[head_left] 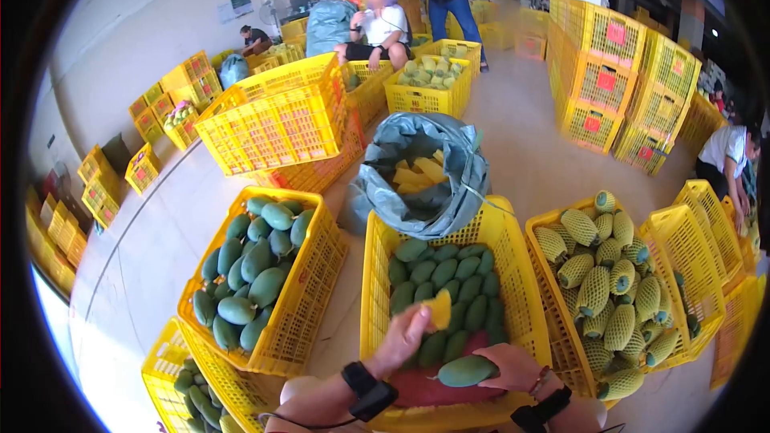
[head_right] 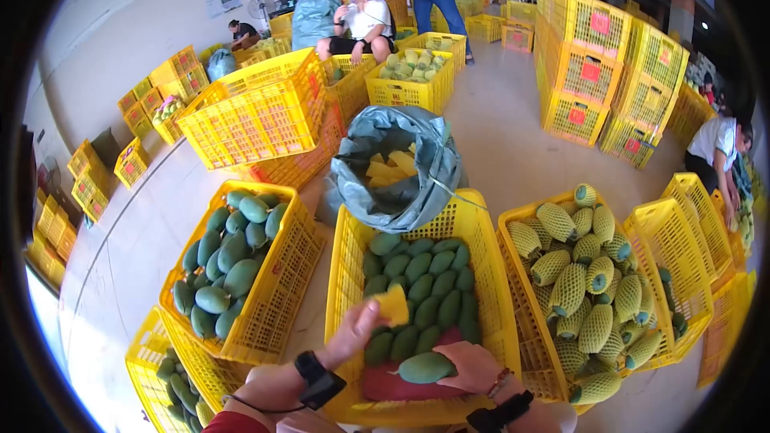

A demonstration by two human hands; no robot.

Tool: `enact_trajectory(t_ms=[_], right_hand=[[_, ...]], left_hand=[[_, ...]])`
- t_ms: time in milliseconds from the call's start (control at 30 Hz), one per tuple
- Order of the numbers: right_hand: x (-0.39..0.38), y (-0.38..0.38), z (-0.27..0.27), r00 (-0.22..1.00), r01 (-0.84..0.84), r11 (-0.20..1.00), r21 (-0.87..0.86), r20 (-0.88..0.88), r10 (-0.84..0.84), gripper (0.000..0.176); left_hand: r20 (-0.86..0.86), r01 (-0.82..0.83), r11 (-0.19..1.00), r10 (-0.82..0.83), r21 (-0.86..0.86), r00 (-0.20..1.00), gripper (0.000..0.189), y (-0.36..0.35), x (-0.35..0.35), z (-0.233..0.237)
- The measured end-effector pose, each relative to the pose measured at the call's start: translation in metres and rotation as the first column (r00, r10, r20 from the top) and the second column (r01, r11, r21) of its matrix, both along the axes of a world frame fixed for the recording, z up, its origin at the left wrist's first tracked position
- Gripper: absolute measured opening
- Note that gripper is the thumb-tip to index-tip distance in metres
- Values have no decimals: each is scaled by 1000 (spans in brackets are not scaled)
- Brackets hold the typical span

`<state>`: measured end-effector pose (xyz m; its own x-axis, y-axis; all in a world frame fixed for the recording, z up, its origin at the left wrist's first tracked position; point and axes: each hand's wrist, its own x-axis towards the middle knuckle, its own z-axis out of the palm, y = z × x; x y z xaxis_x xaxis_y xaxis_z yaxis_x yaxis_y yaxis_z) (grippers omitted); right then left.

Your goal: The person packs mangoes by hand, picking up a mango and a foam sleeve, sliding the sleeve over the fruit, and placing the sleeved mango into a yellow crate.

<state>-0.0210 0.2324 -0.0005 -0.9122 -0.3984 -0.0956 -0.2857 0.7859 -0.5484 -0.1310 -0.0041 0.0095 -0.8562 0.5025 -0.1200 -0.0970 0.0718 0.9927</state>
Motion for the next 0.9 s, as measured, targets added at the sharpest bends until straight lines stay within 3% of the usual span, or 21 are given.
enact_trajectory(t_ms=[67,100,133,167,200,233,267,333,367,467,533,567,600,633,667,700,733,767,800,833,900], right_hand=[[23,-14,27,990,143,937,-319,50,-134,48],[36,-23,27,941,319,782,-536,281,-191,42],[48,-36,15,942,313,787,-532,281,-185,42],[59,-52,-8,861,509,299,-807,478,-175,38],[66,-67,-27,777,591,-288,-753,627,-45,34],[68,-82,-36,787,544,-378,-749,611,-78,33],[72,-87,-41,790,543,-372,-753,608,-77,33],[80,-92,-45,659,696,-460,-551,745,105,36],[81,-97,-41,644,701,-471,-536,760,93,39],[87,-103,-45,708,647,-388,-656,706,-11,40],[92,-108,-38,697,641,-318,-699,703,-141,39],[94,-109,-34,682,637,-243,-732,681,-267,38],[96,-105,-30,686,633,-238,-737,676,-269,38],[98,-99,-26,720,650,-274,-709,689,-75,40],[100,-95,-22,730,673,-301,-676,673,122,44],[104,-93,-14,735,669,-298,-681,667,124,44],[110,-93,-4,771,637,-198,-745,618,155,48],[111,-92,2,801,591,-95,-801,568,191,52],[111,-91,1,805,584,-88,-807,561,192,52],[114,-91,-3,761,621,-45,-782,588,273,54],[118,-92,-10,713,651,13,-759,618,333,54]], left_hand=[[261,4,997,-24,77,965,52,4,44,-4],[301,-7,994,-26,107,953,49,3,61,-4],[340,-18,990,-30,136,940,46,1,78,0],[341,-24,990,-26,141,940,46,2,92,5],[457,-131,953,-9,274,889,43,3,105,9],[564,-246,889,-16,385,826,40,2,114,12],[561,-249,887,-14,390,828,40,0,121,4],[507,-187,922,-12,339,862,41,-1,134,-18],[302,-124,959,43,254,952,44,2,147,-20],[253,-69,979,19,193,967,45,-5,155,-26],[623,-285,846,-70,451,779,45,-12,149,-28],[750,-399,803,-88,443,655,39,-14,145,-36],[848,-506,756,-121,415,515,33,-15,137,-46],[844,-504,754,-123,422,523,33,-20,129,-60],[636,-342,892,84,295,767,29,-27,121,-75],[308,-234,969,198,85,930,26,-31,117,-75],[302,-238,967,201,89,932,26,-33,115,-76],[-231,-241,963,209,-118,950,24,-33,116,-64],[-688,-341,894,54,-289,724,24,-33,118,-54],[-750,-317,897,-24,-308,661,25,-29,119,-49],[-679,-217,939,-23,-267,734,19,-24,121,-39]])
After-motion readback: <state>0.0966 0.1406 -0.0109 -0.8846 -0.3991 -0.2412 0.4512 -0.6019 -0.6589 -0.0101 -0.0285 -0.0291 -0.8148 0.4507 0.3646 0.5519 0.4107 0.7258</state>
